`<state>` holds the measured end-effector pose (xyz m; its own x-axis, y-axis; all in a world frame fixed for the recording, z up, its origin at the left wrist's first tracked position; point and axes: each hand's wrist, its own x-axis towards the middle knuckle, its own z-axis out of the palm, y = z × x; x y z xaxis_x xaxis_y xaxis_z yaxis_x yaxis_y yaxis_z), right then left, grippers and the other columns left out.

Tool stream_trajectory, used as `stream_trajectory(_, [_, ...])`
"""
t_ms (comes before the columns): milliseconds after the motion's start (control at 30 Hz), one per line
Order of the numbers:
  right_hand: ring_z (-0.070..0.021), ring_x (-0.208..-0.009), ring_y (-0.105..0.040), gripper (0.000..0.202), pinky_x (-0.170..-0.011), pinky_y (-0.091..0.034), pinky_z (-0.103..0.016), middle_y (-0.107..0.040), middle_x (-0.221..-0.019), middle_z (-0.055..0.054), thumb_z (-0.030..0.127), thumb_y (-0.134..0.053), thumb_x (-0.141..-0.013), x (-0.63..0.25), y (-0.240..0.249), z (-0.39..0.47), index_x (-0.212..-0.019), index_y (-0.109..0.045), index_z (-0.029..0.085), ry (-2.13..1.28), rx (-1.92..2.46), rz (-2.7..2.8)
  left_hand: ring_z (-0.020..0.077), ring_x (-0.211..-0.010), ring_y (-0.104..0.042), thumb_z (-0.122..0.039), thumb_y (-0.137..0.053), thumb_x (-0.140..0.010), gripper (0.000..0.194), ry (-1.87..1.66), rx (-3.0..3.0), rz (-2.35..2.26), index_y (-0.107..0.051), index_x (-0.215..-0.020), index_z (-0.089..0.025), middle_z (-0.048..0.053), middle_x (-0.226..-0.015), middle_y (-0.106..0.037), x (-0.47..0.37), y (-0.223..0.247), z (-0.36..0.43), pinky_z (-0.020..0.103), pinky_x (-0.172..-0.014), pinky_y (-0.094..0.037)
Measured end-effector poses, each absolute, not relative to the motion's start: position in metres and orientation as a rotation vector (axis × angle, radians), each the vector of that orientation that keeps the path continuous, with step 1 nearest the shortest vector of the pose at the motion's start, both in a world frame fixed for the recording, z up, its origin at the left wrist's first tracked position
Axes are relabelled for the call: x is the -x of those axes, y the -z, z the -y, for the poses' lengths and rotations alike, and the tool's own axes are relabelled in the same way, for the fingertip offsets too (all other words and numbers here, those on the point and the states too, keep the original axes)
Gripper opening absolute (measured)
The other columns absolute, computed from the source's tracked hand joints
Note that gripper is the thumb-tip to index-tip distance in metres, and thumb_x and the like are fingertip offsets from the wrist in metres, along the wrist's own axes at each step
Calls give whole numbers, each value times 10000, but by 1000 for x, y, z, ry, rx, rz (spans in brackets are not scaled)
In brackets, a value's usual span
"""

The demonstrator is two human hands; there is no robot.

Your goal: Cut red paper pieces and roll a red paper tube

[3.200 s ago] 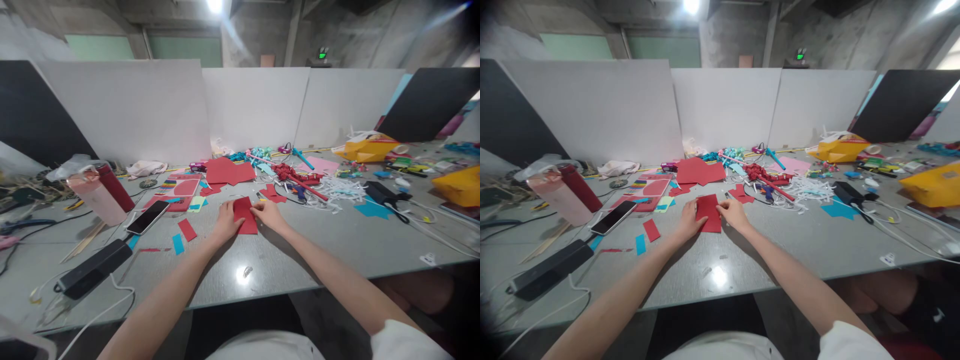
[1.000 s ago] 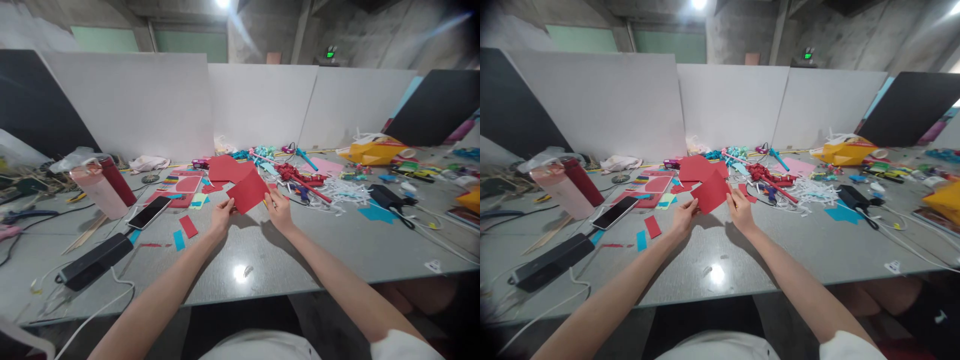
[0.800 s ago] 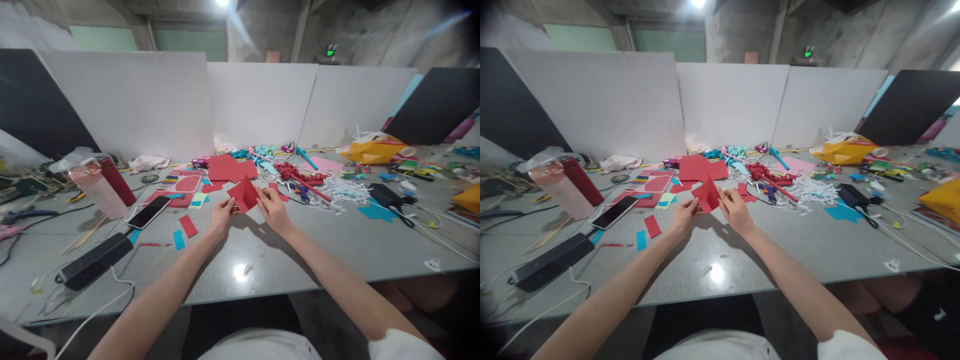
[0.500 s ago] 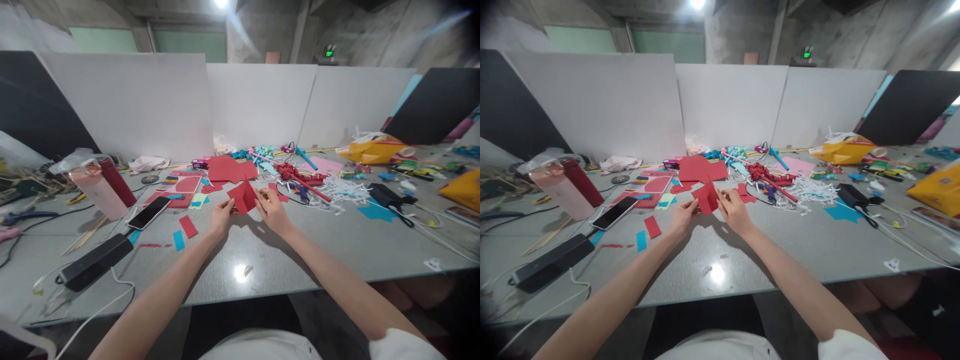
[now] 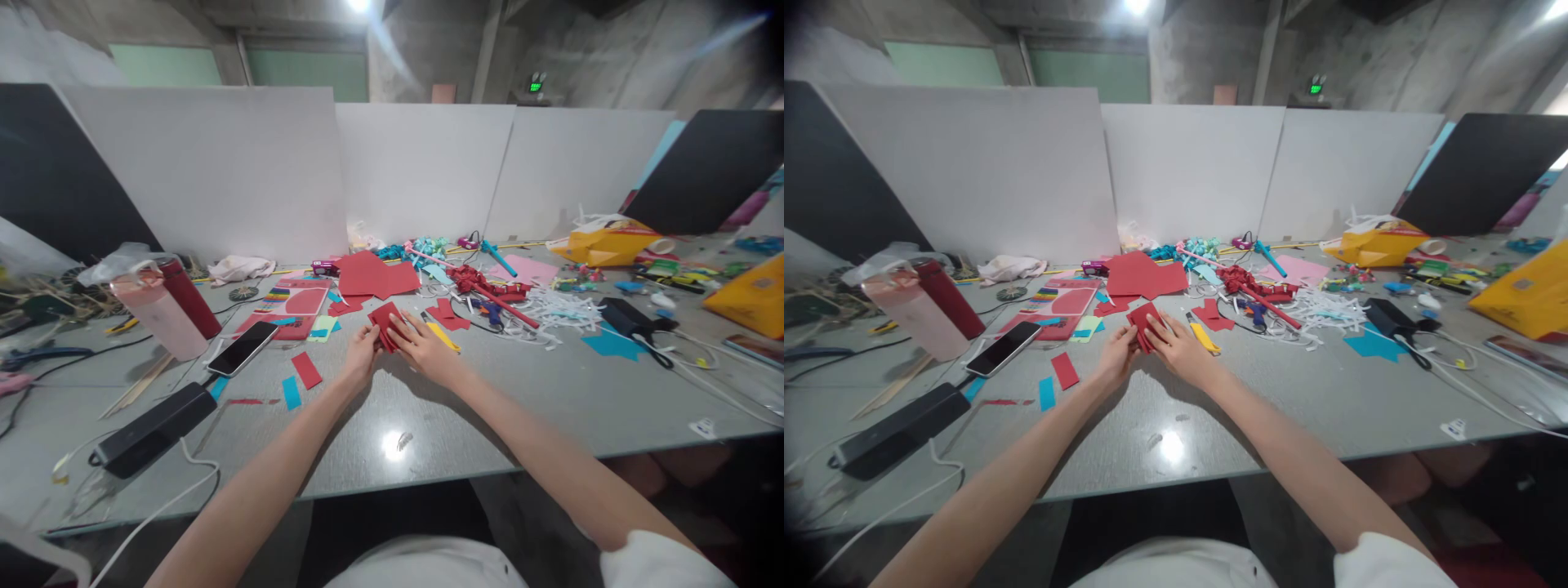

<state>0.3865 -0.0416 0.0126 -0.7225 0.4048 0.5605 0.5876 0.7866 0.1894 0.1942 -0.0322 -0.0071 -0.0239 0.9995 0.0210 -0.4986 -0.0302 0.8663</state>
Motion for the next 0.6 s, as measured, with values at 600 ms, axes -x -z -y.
stream_trajectory(600, [-326, -1623, -187, 707, -1255, -341, -610, -280, -1735, -72, 304, -477, -1084, -382, -18, 54, -1711, -151, 282, 193, 749, 2443, 161, -678, -676, -504, -887, -733, 481, -1476, -990, -835, -616, -968, -185, 17, -750, -725, -192, 8, 32, 278, -684, -517])
